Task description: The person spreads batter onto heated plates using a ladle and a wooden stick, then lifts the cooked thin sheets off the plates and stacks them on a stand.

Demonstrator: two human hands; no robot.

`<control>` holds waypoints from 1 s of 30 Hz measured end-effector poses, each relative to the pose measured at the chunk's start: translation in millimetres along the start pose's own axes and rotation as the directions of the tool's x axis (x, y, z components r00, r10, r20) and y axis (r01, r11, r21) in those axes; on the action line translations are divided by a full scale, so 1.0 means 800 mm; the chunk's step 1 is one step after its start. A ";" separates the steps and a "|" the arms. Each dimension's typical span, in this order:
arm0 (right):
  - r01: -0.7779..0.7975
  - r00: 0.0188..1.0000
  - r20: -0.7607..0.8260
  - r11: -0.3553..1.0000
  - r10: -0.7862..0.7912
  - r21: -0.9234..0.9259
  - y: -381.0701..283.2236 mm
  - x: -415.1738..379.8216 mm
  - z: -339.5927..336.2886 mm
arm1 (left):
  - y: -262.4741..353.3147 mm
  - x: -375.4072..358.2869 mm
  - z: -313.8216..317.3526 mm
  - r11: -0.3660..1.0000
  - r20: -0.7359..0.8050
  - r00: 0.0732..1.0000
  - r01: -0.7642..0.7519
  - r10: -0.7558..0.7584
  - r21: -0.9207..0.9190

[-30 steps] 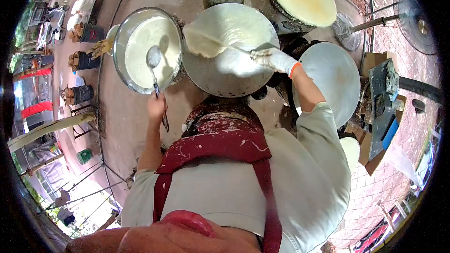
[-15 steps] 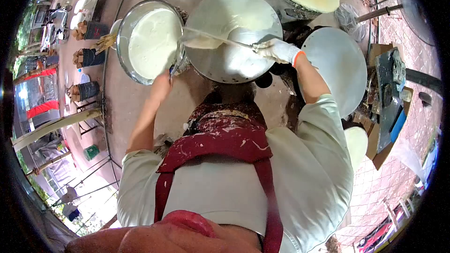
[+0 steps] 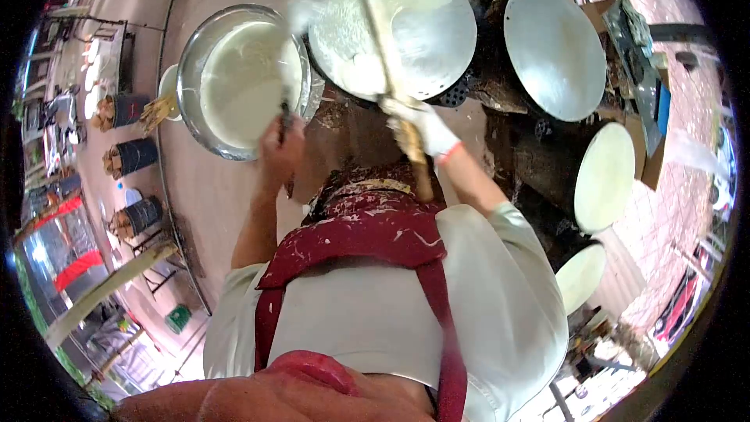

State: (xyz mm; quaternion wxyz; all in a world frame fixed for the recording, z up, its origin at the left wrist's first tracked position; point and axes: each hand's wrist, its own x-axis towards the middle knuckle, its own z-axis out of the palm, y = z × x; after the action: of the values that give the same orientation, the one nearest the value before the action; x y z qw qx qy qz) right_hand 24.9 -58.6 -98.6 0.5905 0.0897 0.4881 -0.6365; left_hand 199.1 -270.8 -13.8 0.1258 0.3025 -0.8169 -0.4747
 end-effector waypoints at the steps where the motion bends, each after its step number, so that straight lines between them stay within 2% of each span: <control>1: -0.019 1.000 0.000 0.998 0.019 -0.059 -0.004 -0.003 0.048 | -0.017 0.004 -0.019 0.987 -0.048 0.999 -0.025 0.018 -0.161; 2: -0.042 0.999 -0.001 0.992 0.042 -0.121 -0.006 -0.004 0.092 | -0.028 0.002 -0.042 0.963 -0.052 0.998 0.014 -0.029 -0.267; 3: 0.082 0.988 -0.108 0.972 -0.108 -0.220 0.031 0.043 0.110 | -0.039 0.001 -0.065 0.927 -0.055 0.996 0.050 -0.076 -0.371; 4: 0.189 0.945 -0.197 0.926 -0.262 -0.328 0.075 0.101 0.108 | -0.034 -0.006 -0.090 0.897 -0.003 0.985 0.153 -0.170 -0.415; 5: 0.121 0.893 -0.301 0.823 -0.335 -0.555 0.103 0.139 0.099 | -0.034 -0.013 -0.113 0.857 0.053 0.965 0.251 -0.256 -0.450; 6: 0.011 0.822 -0.377 0.675 -0.426 -0.737 0.118 0.159 0.095 | -0.050 -0.021 -0.127 0.848 0.046 0.959 0.271 -0.281 -0.455; 7: -0.040 0.754 -0.411 0.588 -0.513 -0.808 0.103 0.123 0.110 | -0.072 -0.032 -0.136 0.838 0.041 0.951 0.291 -0.307 -0.462; 8: -0.128 0.718 -0.529 0.661 -0.452 -0.739 0.096 0.104 0.111 | -0.088 -0.044 -0.141 0.825 0.036 0.942 0.311 -0.334 -0.471; 10: -0.183 0.605 -0.599 0.640 -0.525 -0.746 0.117 0.096 0.070 | -0.100 -0.070 -0.147 0.795 0.019 0.904 0.385 -0.426 -0.470; 12: -0.111 0.535 -0.570 0.617 -0.624 -0.779 0.125 0.079 0.032 | -0.116 -0.091 -0.148 0.756 0.011 0.876 0.422 -0.482 -0.500; 13: -0.074 0.554 -0.617 0.705 -0.560 -0.706 0.102 0.059 0.044 | -0.127 -0.101 -0.147 0.734 0.011 0.869 0.426 -0.496 -0.529; 14: 0.063 0.574 -0.683 0.856 -0.452 -0.514 0.089 0.038 0.062 | -0.135 -0.109 -0.145 0.711 0.009 0.859 0.430 -0.512 -0.557; 16: 0.124 0.634 -0.600 0.830 -0.488 -0.544 0.102 0.050 0.046 | -0.136 -0.119 -0.136 0.698 -0.024 0.843 0.429 -0.538 -0.573; 17: 0.058 0.682 -0.522 0.749 -0.512 -0.660 0.115 0.060 0.040 | -0.133 -0.121 -0.131 0.695 -0.042 0.836 0.426 -0.548 -0.580; 18: 0.018 0.628 -0.325 0.431 -0.707 -0.902 0.125 0.060 0.044 | -0.127 -0.122 -0.125 0.703 -0.051 0.837 0.421 -0.544 -0.573; 20: -0.235 0.782 -0.294 0.177 -0.550 -0.956 0.130 0.045 0.027 | -0.107 -0.124 -0.111 0.720 -0.070 0.839 0.417 -0.539 -0.555; 22: -0.281 0.737 -0.353 0.214 -0.576 -0.935 0.103 0.014 0.007 | -0.086 -0.123 -0.093 0.725 -0.076 0.844 0.407 -0.532 -0.555; 24: -0.304 0.671 -0.437 0.316 -0.599 -0.899 0.064 -0.004 -0.022 | -0.063 -0.122 -0.075 0.722 -0.087 0.838 0.405 -0.538 -0.560; 26: -0.283 0.662 -0.421 0.313 -0.620 -0.907 0.041 0.006 -0.077 | -0.039 -0.120 -0.046 0.707 -0.106 0.825 0.400 -0.555 -0.583; 29: -0.028 0.694 -0.307 0.402 -0.651 -0.915 0.021 0.009 -0.102 | -0.010 -0.126 -0.007 0.747 -0.105 0.840 0.408 -0.532 -0.524; 30: -0.013 0.781 -0.280 0.433 -0.559 -0.902 0.022 0.001 -0.100 | -0.004 -0.130 0.002 0.733 -0.101 0.825 0.430 -0.556 -0.527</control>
State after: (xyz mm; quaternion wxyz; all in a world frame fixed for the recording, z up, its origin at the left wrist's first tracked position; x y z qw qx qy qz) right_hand 2.7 2.0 -148.9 0.2688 -0.1293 0.8931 -0.3369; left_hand 281.2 -207.1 -9.2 0.1683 0.5264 -0.5381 -0.6364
